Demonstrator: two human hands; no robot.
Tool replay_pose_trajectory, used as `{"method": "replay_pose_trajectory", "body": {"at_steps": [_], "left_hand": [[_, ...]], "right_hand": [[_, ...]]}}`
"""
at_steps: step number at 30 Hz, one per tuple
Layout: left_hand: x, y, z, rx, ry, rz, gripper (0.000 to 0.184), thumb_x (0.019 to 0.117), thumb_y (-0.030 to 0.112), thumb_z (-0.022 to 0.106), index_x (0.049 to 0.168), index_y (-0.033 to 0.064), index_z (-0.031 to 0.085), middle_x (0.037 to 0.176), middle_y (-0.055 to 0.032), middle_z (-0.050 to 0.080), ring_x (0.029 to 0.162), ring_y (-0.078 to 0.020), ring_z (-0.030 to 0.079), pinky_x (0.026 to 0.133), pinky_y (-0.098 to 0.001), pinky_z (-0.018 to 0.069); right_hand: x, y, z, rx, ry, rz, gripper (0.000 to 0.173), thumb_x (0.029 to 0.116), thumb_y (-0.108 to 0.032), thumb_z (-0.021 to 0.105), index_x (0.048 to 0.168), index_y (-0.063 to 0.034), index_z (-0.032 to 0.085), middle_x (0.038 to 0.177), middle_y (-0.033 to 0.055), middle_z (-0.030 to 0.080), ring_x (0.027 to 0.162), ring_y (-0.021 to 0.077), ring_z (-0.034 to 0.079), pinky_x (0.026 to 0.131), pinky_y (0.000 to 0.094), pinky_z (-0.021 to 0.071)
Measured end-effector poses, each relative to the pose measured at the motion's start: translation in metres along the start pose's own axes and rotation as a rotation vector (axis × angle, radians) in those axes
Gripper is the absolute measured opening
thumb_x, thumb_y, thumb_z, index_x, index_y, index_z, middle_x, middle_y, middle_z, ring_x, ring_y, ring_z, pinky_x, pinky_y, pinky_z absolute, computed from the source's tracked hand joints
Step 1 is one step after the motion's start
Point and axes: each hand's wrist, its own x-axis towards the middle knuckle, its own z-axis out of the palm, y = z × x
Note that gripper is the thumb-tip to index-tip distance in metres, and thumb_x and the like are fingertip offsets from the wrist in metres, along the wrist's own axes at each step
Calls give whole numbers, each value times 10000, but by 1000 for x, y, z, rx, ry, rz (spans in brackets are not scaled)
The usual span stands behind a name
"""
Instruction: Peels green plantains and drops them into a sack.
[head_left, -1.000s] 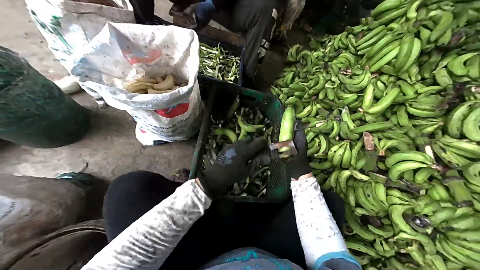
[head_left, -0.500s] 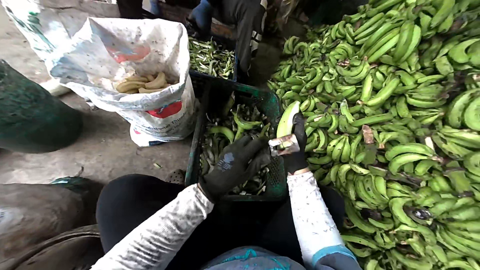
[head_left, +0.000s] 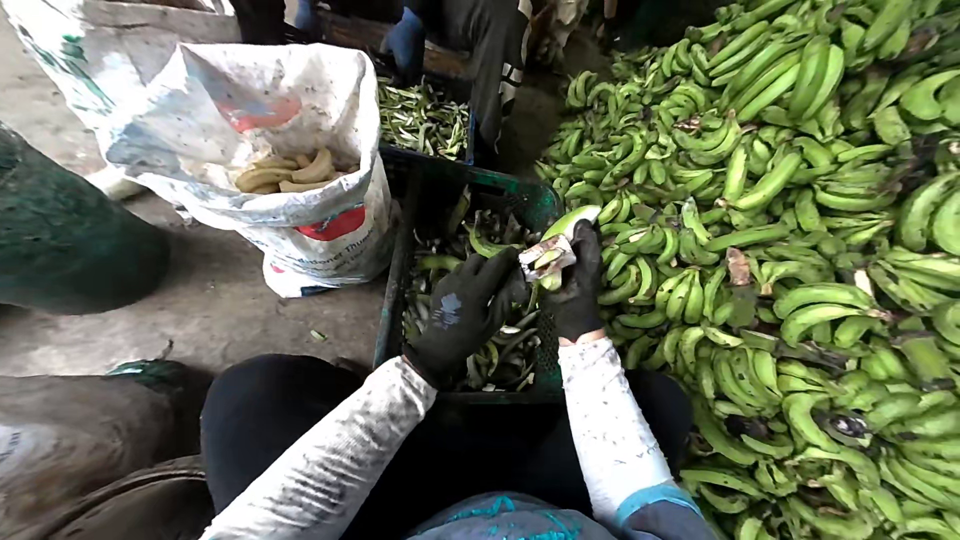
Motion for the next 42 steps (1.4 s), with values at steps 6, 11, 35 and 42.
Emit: {"method": "replay_pose_trajectory", "body": {"at_steps": [6,11,35,42], "left_hand": [[-3,9,0,81,40,29,494,984,398,623,1408,147,601,1058,-167,637,950,-355,633,788,-535,530],[17,-14,-13,-22,-36,-87,439,1040,329,569,1418,108,590,1168,-187,663,1052,-351,652,899,-542,535],[11,-5,12,-29,-84,11,469,1014,363,579,1422,130,594,1088,-145,654,957,-307,642,810,-499,540],[13,-19,-4,-113,-124,-237,418,1069,352,519,1406,115,588,1228,-159,670,1065,-295,672,923,-532,542]], "right_hand": [[10,-4,6,82,154,-53,354,1083,-442,397,1351,-224,472,1159,8,596,1038,138,625,866,409,572],[-19,-20,-18,-344,-216,231,343,1078,-444,410,1298,-243,579,1028,-30,668,826,56,644,677,249,565],[-2,3,-38,247,-168,201,364,1087,-429,372,1168,-187,631,984,-8,691,857,77,681,710,263,595],[-25,-16,-41,-333,-274,506,391,1025,-528,475,1193,-218,642,917,-22,677,746,67,644,634,255,554]]}}
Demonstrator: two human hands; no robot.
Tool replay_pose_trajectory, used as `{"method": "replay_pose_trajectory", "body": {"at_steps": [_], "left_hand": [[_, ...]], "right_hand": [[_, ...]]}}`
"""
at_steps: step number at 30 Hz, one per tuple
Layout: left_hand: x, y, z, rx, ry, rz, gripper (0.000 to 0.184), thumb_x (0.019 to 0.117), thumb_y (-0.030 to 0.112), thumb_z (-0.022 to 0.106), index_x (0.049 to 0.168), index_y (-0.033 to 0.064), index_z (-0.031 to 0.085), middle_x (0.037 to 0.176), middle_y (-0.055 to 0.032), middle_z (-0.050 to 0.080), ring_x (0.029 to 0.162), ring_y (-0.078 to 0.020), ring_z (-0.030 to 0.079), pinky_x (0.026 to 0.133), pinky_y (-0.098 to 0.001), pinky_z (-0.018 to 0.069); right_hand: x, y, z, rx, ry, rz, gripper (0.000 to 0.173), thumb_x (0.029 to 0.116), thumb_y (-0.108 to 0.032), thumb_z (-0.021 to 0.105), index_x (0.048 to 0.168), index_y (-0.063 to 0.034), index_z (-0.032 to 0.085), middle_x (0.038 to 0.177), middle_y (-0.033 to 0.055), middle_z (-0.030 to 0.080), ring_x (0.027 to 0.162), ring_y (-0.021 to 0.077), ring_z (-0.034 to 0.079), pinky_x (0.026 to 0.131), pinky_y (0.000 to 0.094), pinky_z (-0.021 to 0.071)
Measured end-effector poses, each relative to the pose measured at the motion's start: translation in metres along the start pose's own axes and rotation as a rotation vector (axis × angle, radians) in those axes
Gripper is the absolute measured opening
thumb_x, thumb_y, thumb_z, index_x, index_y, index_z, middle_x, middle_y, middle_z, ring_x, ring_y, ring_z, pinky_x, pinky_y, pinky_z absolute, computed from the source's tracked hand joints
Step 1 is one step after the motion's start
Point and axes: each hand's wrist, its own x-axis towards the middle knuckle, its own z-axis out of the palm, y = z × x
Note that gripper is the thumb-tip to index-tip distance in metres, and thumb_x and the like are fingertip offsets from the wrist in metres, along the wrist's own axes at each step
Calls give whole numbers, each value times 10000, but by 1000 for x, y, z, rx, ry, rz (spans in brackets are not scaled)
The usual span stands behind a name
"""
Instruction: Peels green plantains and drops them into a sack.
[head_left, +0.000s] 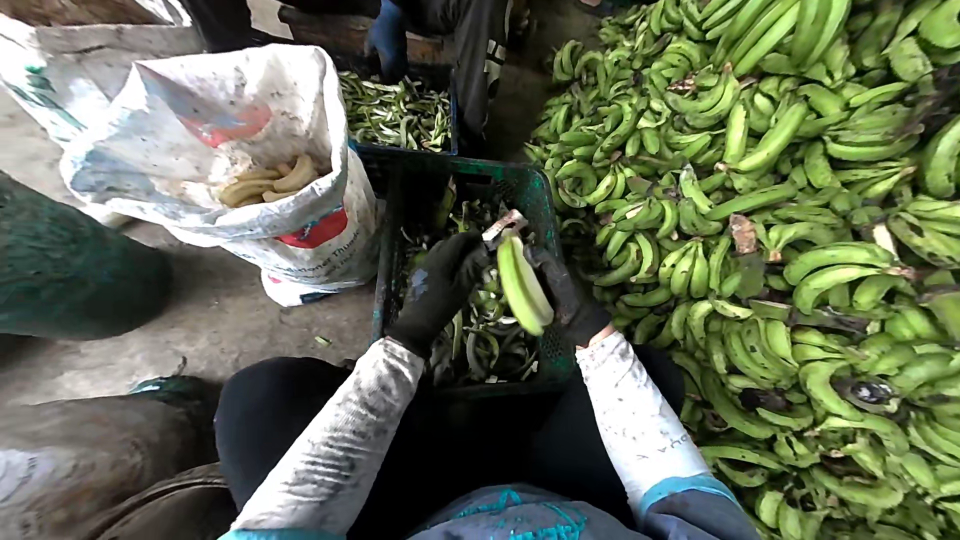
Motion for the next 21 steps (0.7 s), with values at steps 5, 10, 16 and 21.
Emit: {"method": "replay_pose_trajectory", "body": {"at_steps": [5,10,16,21], "left_hand": [[-1,-4,-10,-54,4,-77,485,1065,490,461,1389,156,597,1178,-122,686,1002,-257,677,871,-521,546],[-11,1,16,194,-3,307,457,998,368,584,1391,136,620,1132,-177,673,1021,-369,654,851,-579,535],[-21,12,37,347,20,448,436,936,366,675,1338,198,676,1031,-151,674,934,-371,652,755,-531,534],[-10,-5,30,-33,-65,34,370,1039,294,598,1368,127,617,1153,-140,683,1005,-272,680,878,-505,568]], "right_hand": [[11,12,0,203,5,36,395,1024,-528,459,1170,-210,643,878,4,681,672,95,639,552,258,541],[21,28,-20,526,121,-173,340,1040,-508,438,1154,-246,622,920,-42,681,767,55,662,620,247,574],[17,32,-23,572,149,-141,422,1065,-515,353,1189,-206,613,971,-39,682,847,47,663,719,232,574],[1,16,0,198,149,-25,364,1050,-506,427,1162,-222,626,862,-38,659,681,53,626,569,233,541]]}}
